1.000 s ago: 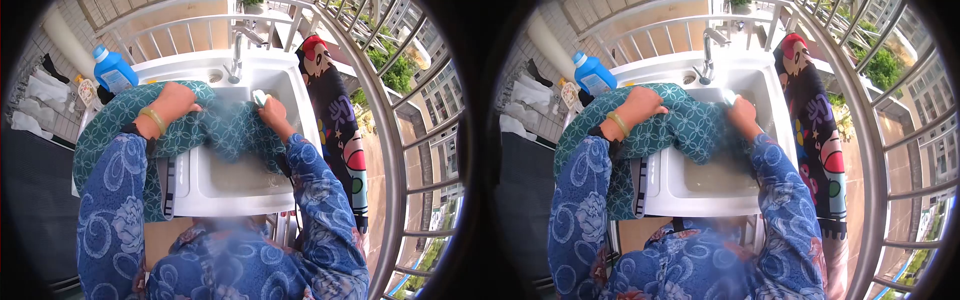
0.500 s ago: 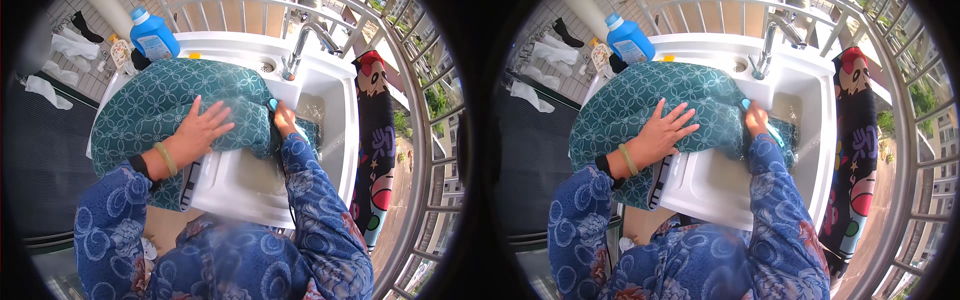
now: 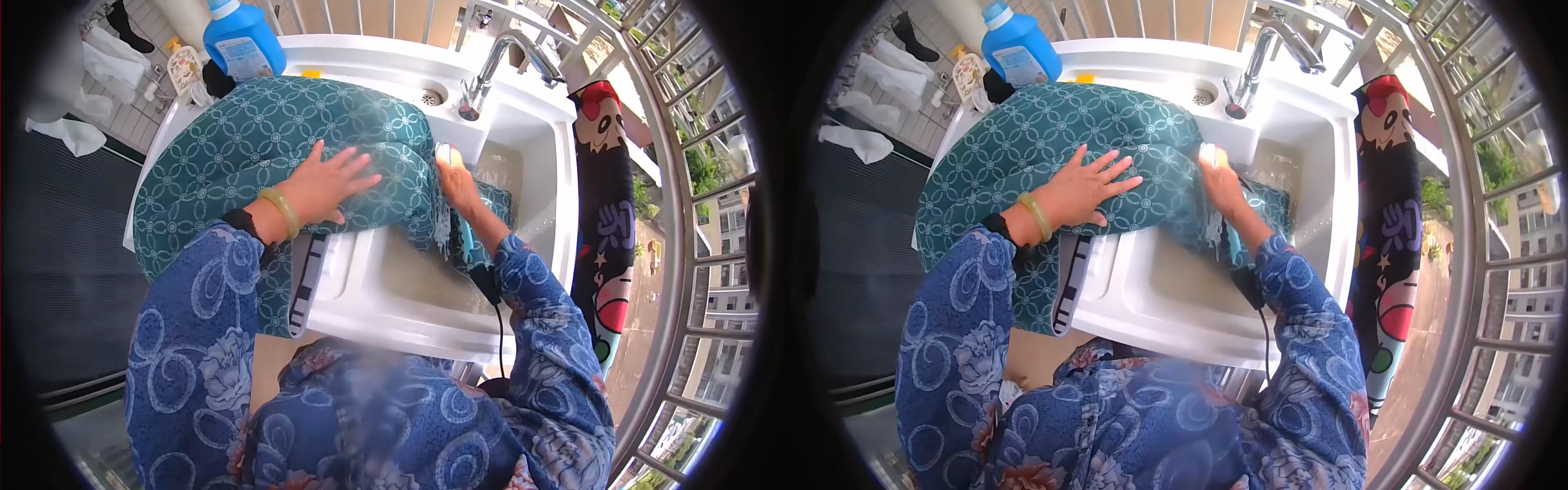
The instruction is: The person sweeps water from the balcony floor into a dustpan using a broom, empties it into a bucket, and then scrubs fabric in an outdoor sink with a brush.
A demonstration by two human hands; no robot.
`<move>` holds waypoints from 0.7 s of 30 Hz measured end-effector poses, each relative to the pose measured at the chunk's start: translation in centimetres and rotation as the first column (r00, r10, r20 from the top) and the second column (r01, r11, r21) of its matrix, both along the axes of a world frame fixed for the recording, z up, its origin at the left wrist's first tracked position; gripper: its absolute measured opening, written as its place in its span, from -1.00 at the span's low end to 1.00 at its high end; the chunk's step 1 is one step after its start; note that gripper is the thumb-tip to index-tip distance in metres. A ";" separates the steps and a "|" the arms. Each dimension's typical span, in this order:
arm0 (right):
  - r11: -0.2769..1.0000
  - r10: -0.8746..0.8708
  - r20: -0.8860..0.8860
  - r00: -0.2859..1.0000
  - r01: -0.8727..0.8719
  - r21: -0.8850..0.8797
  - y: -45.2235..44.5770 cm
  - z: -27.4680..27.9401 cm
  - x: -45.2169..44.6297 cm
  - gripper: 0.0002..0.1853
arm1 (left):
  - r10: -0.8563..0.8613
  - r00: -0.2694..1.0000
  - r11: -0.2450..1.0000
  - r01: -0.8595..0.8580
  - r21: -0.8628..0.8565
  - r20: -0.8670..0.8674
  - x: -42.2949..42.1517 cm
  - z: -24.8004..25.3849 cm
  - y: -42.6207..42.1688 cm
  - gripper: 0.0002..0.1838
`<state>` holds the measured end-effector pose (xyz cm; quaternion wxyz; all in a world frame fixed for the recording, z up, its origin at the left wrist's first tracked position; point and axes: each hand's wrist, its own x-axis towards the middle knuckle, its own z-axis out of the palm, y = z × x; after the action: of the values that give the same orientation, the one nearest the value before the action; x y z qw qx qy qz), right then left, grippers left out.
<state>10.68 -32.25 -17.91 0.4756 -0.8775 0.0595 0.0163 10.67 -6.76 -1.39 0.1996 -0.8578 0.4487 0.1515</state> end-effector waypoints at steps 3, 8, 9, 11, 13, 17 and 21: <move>0.974 0.154 -0.010 0.988 -0.154 -0.166 2.9 -2.4 -0.6 -0.41 | -0.004 1.000 1.000 0.004 -0.009 0.003 0.0 -0.5 0.2 -0.01; 0.991 -0.048 -0.599 0.799 -0.035 -0.126 1.6 -6.8 1.7 -0.31 | -0.009 1.000 1.000 0.009 0.012 0.020 -0.3 -0.4 -0.2 -0.01; 0.913 0.007 -0.479 0.878 -0.201 -0.355 0.5 -9.1 1.1 -0.26 | -0.010 1.000 1.000 0.010 0.023 0.023 -0.3 -0.4 -0.3 -0.01; 0.892 0.033 -0.465 0.885 -0.236 -0.386 -0.2 -9.3 1.2 -0.28 | -0.003 1.000 1.000 0.003 0.013 0.020 -0.4 -0.1 -0.1 -0.01; 0.736 0.219 -0.478 0.851 -0.466 -0.492 -2.2 -4.6 0.3 -0.32 | 0.004 1.000 1.000 -0.004 -0.010 0.024 -0.5 -0.4 0.1 -0.01; 0.561 0.325 -0.144 0.935 -0.313 -0.767 -6.2 0.5 -2.9 -0.46 | 0.004 0.999 0.999 -0.002 -0.046 0.032 -0.1 -1.1 0.6 0.00; 0.532 0.297 -0.416 0.859 -0.511 -0.675 -7.7 -2.0 -7.1 -0.40 | -0.004 0.999 0.998 0.006 -0.061 0.043 0.0 -1.5 0.7 0.00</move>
<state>3.61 -39.94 -19.90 0.0290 -0.9733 -0.0864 0.2105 10.68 -6.05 -2.91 0.1834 -0.8654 0.4510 0.1187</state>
